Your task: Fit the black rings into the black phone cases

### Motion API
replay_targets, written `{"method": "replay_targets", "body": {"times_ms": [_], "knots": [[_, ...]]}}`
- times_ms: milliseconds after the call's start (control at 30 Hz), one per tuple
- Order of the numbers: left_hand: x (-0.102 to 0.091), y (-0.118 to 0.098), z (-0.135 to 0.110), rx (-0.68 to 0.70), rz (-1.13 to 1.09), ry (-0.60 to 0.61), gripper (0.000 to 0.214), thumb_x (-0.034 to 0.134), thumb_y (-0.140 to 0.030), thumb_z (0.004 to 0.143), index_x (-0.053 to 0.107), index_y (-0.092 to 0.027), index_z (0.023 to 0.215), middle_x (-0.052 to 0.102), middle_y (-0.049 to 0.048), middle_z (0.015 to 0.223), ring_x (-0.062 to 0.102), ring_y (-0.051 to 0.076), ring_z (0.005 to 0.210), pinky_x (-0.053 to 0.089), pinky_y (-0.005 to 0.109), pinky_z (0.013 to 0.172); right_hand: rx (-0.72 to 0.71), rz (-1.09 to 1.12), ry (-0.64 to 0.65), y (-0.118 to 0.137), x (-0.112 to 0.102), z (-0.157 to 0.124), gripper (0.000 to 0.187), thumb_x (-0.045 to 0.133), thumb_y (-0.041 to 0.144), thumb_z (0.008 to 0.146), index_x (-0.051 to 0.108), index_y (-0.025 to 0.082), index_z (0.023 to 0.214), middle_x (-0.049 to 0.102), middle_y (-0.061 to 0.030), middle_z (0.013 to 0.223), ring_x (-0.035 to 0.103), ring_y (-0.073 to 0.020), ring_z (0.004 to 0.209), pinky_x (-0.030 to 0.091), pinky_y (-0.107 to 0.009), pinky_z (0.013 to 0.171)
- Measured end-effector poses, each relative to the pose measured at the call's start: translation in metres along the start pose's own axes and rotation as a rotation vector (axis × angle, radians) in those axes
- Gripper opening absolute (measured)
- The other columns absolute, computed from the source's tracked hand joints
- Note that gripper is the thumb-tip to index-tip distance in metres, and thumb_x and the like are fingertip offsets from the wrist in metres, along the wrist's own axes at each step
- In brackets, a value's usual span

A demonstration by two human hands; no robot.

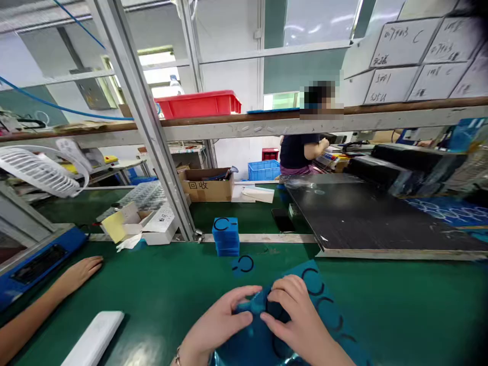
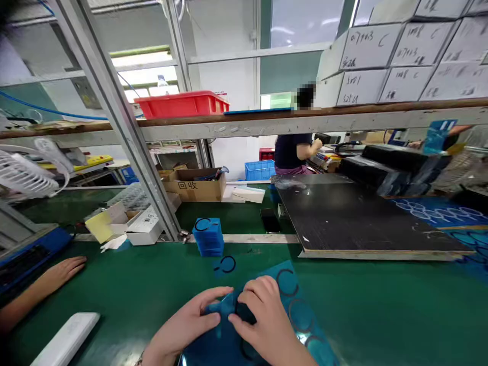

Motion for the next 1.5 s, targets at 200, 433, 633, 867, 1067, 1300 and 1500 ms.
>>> {"method": "replay_targets", "body": {"times_ms": [200, 433, 633, 867, 1067, 1300, 1500], "knots": [[0.005, -0.007, -0.003, 0.072, -0.117, 0.051, 0.061, 0.080, -0.048, 0.074, 0.066, -0.024, 0.128, 0.061, 0.0097, 0.138, 0.058, 0.031, 0.120, 0.046, 0.041, 0.100, 0.009, 0.011, 0.013, 0.005, -0.002, 0.000, 0.019, 0.064, 0.018, 0.086, 0.049, 0.024, 0.095, 0.055, -0.0038, 0.095, 0.052, -0.0231, 0.087, 0.043, -0.044, 0.079], [0.002, -0.009, 0.004, 0.101, -0.092, 0.064, 0.060, 0.080, -0.050, 0.075, 0.066, -0.025, 0.128, 0.063, 0.0092, 0.135, 0.055, 0.033, 0.125, 0.043, 0.043, 0.105, -0.006, 0.014, -0.022, 0.005, -0.003, 0.003, 0.023, 0.059, 0.010, 0.080, 0.046, 0.023, 0.094, 0.053, -0.0033, 0.093, 0.050, -0.0226, 0.087, 0.043, -0.046, 0.081], [0.003, -0.013, 0.007, 0.131, -0.086, 0.068, 0.058, 0.079, -0.048, 0.076, 0.067, -0.023, 0.127, 0.062, 0.0107, 0.137, 0.055, 0.033, 0.127, 0.041, 0.045, 0.108, 0.000, 0.051, -0.044, 0.005, -0.005, 0.005, 0.027, 0.054, 0.007, 0.075, 0.038, 0.024, 0.090, 0.052, -0.0024, 0.090, 0.050, -0.0216, 0.085, 0.045, -0.046, 0.081], [0.008, -0.017, 0.005, 0.140, -0.084, 0.071, 0.056, 0.078, -0.049, 0.077, 0.069, -0.023, 0.126, 0.065, 0.0101, 0.133, 0.057, 0.033, 0.124, 0.043, 0.044, 0.107, -0.027, 0.041, -0.049, 0.010, -0.009, 0.006, 0.027, 0.052, 0.008, 0.075, 0.036, 0.025, 0.089, 0.053, -0.0023, 0.088, 0.051, -0.0213, 0.082, 0.048, -0.048, 0.080], [0.004, -0.009, 0.005, 0.087, -0.170, 0.036, 0.058, 0.083, -0.050, 0.071, 0.071, -0.024, 0.122, 0.065, 0.0102, 0.133, 0.057, 0.035, 0.124, 0.044, 0.045, 0.105, -0.029, 0.090, -0.068, 0.012, -0.016, 0.006, 0.025, 0.052, 0.009, 0.079, 0.036, 0.025, 0.090, 0.054, -0.0020, 0.089, 0.055, -0.0198, 0.084, 0.047, -0.056, 0.095], [0.000, -0.003, 0.008, 0.037, -0.235, 0.014, 0.056, 0.084, -0.049, 0.071, 0.072, -0.027, 0.121, 0.066, 0.0100, 0.132, 0.060, 0.034, 0.120, 0.050, 0.041, 0.097, -0.005, 0.139, -0.070, 0.005, -0.024, 0.007, 0.023, 0.048, 0.005, 0.081, 0.038, 0.025, 0.088, 0.052, 0.0005, 0.081, 0.055, -0.0172, 0.080, 0.047, -0.053, 0.097], [0.002, -0.004, 0.008, 0.013, -0.260, 0.017, 0.060, 0.084, -0.049, 0.071, 0.069, -0.025, 0.124, 0.063, 0.0109, 0.136, 0.058, 0.036, 0.124, 0.050, 0.042, 0.098, -0.031, 0.107, -0.074, 0.006, -0.025, 0.006, 0.022, 0.049, 0.006, 0.082, 0.042, 0.025, 0.089, 0.053, 0.0002, 0.081, 0.055, -0.0186, 0.084, 0.046, -0.053, 0.097]]}}
Point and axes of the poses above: each hand's wrist, its own z-axis towards the middle knuckle, its own x-axis out of the palm, y = z × x, the point moved 10 cm from there along z, towards the middle knuckle
